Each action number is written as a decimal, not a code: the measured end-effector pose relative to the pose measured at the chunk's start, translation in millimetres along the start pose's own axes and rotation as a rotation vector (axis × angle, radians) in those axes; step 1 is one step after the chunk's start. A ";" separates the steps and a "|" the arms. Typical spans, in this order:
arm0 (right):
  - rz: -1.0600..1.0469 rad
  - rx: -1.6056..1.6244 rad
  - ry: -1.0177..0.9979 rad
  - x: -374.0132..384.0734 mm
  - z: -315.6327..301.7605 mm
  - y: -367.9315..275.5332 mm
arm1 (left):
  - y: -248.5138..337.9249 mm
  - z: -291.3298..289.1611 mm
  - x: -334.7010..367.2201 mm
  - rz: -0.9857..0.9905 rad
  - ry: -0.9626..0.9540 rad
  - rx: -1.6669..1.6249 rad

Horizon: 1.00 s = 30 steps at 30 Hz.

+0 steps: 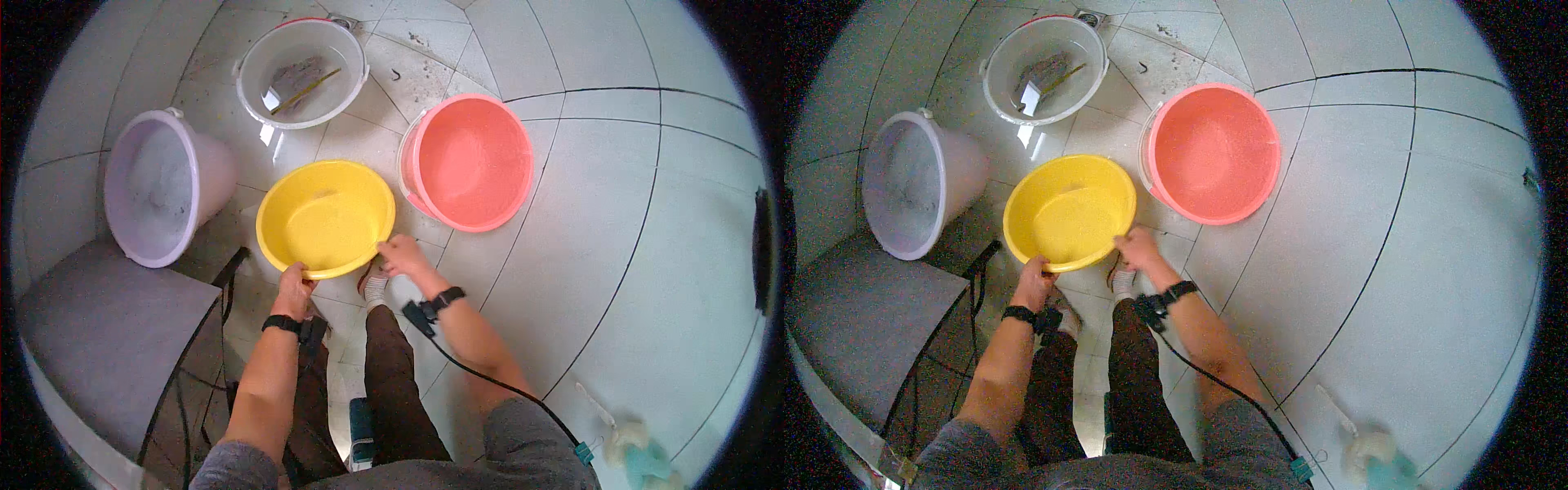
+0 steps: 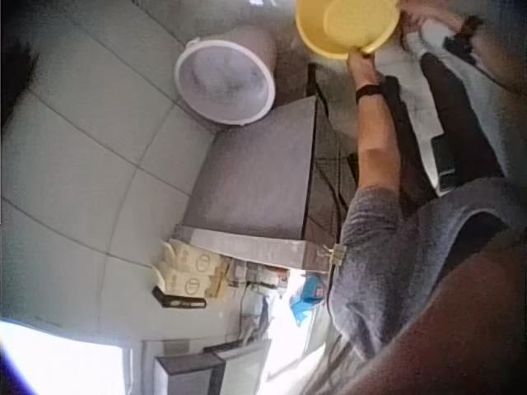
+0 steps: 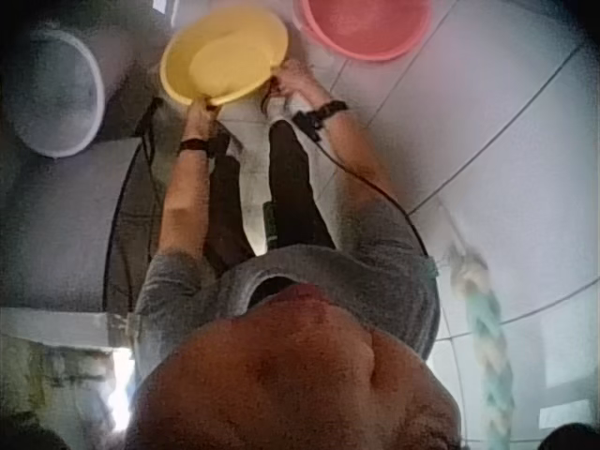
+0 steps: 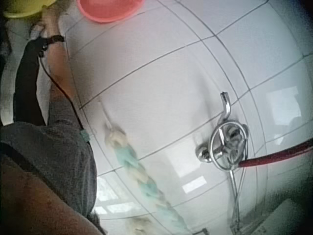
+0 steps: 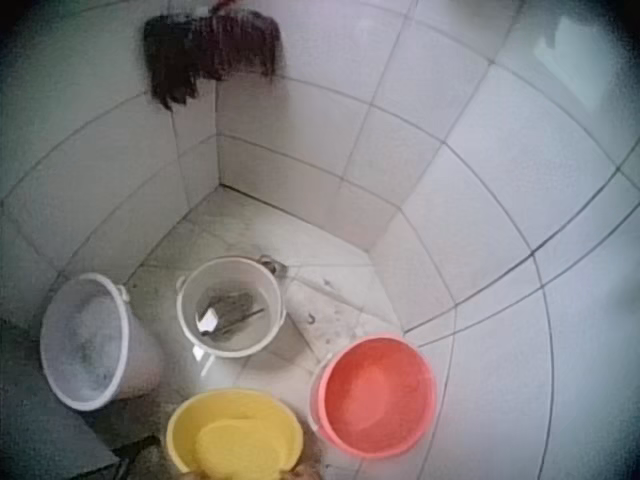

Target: The person carries a yellow basin filled with water and pours it into the toilet. The person then sets the basin down, picks up a red bucket, and handles a mop and a squeegee while standing in the bathroom.

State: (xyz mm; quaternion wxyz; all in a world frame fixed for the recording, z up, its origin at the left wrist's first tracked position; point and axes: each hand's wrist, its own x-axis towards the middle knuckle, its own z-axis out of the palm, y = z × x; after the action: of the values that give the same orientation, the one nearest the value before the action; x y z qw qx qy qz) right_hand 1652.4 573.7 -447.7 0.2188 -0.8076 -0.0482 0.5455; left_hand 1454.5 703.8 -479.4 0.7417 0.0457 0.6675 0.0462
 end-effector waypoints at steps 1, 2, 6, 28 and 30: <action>-0.265 -0.469 0.206 -2.0 -25.2 -2.5 | 0.9 3.0 -1.4 0.004 -0.001 0.003; -0.263 -0.393 0.317 -3.1 -53.0 -5.2 | 2.3 -0.6 -1.7 0.047 0.082 0.034; -0.278 -0.485 0.840 -5.0 -173.8 -22.5 | -15.8 -13.3 3.1 0.264 0.132 0.109; -0.123 -0.322 0.728 153.0 -355.0 60.4 | -12.8 14.1 -4.5 0.677 0.068 0.367; -0.144 -0.350 0.730 158.4 -347.7 65.2 | -11.6 11.0 -5.7 0.675 0.082 0.326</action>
State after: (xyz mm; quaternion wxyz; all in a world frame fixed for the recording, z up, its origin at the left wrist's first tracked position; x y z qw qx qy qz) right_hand 2018.9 460.6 -502.8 0.1183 -0.9677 -0.1158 0.1900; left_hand 1464.9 691.5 -474.1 0.6404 0.3788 0.6426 0.1830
